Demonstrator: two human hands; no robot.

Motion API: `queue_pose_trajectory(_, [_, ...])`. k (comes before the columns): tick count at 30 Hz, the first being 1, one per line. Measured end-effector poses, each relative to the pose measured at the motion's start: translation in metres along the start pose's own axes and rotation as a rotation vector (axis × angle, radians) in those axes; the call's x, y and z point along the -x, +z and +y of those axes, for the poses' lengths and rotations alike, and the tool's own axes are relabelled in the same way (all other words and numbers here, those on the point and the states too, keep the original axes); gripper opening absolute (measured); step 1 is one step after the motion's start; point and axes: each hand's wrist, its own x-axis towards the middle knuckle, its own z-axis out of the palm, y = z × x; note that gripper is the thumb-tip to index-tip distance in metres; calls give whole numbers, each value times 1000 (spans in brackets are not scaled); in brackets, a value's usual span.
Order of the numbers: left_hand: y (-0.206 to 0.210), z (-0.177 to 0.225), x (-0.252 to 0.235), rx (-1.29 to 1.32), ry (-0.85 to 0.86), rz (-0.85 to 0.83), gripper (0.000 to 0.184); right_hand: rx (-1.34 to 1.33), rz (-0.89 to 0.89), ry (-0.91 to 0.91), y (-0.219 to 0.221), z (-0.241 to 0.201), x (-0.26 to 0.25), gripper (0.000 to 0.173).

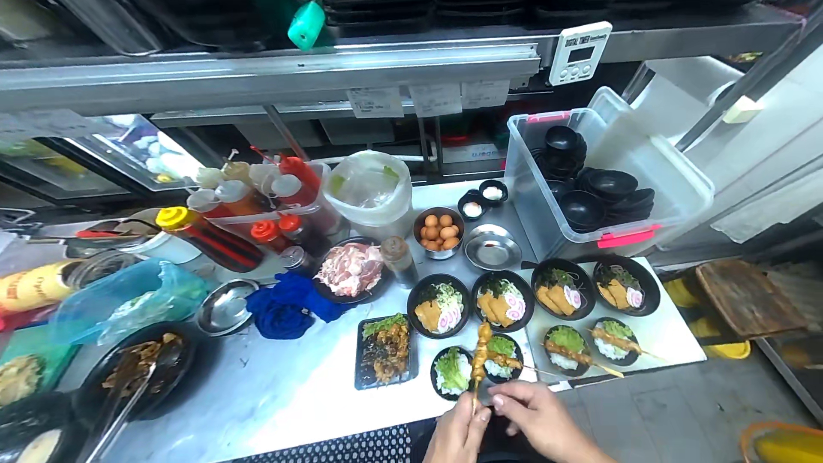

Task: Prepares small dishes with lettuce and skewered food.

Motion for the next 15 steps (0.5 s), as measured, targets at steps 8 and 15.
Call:
queue_pose_trajectory(8, [0, 20, -14, -354, -95, -138, 54, -389, 266, 59, 40, 7, -14, 9])
queue_pose_trajectory(15, [-21, -36, 19, -171, -439, -28, 49, 842, 131, -260, 36, 29, -45, 27])
